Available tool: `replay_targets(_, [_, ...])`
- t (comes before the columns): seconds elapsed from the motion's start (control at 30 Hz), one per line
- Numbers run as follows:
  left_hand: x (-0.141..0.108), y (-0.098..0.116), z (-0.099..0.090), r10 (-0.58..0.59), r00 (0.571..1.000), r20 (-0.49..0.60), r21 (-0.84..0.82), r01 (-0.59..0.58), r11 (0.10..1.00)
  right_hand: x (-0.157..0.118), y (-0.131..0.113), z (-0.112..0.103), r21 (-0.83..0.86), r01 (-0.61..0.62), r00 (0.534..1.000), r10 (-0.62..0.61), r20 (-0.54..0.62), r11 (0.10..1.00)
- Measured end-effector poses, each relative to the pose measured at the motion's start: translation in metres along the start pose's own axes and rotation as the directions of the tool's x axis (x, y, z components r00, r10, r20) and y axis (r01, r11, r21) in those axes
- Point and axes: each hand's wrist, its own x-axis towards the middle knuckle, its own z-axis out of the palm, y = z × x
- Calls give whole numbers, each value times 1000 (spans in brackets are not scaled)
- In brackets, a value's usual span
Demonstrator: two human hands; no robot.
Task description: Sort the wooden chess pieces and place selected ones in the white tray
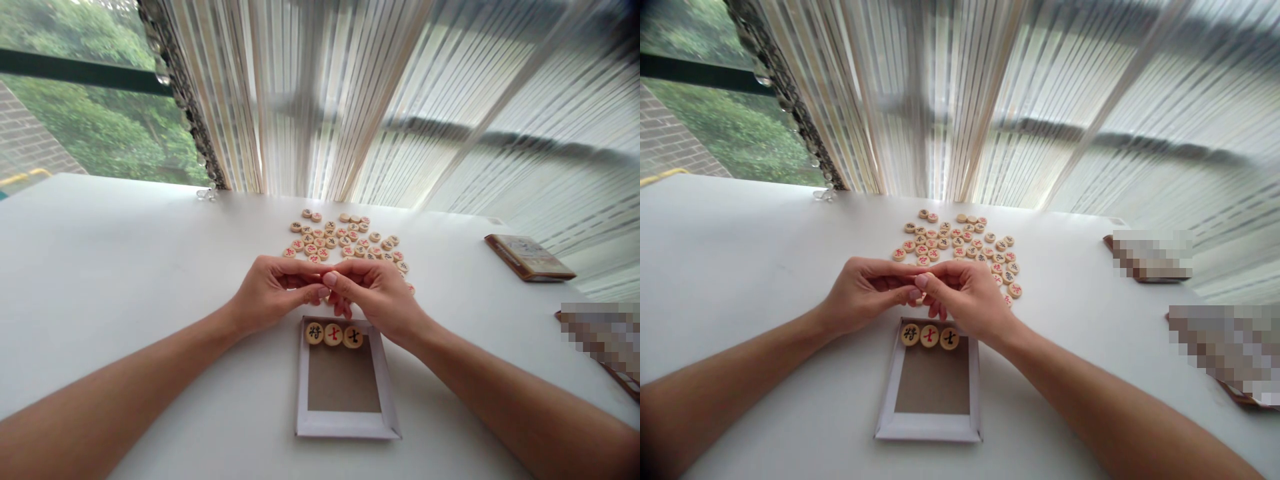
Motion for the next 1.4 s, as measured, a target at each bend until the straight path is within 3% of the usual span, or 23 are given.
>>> replay_targets(0.57, [4,3,-1,-12,999,-47,-89,8,996,-1,1,-4,25,61,993,-63,101,998])
replay_targets(0.7, [4,3,0,-2,999,-51,-129,-4,992,1,5,-3,8,126,986,-126,112,992])
replay_targets(0.8, [4,4,1,5,998,-68,-133,-14,991,1,12,-5,-81,206,978,-202,56,975])
replay_targets(0.9, [4,5,1,12,996,-84,-119,-22,993,0,16,-8,-209,310,947,-320,-13,927])
replay_targets(1.03, [4,6,1,12,996,-87,-95,-21,995,-1,17,-10,-283,380,916,-401,-17,881])
replay_targets(1.2, [3,4,2,40,995,-86,-47,-44,998,0,17,-8,-177,359,928,-371,-39,916])
replay_targets(1.4, [-1,2,3,115,988,-108,95,-105,990,2,12,-5,-53,253,960,-257,-109,966])
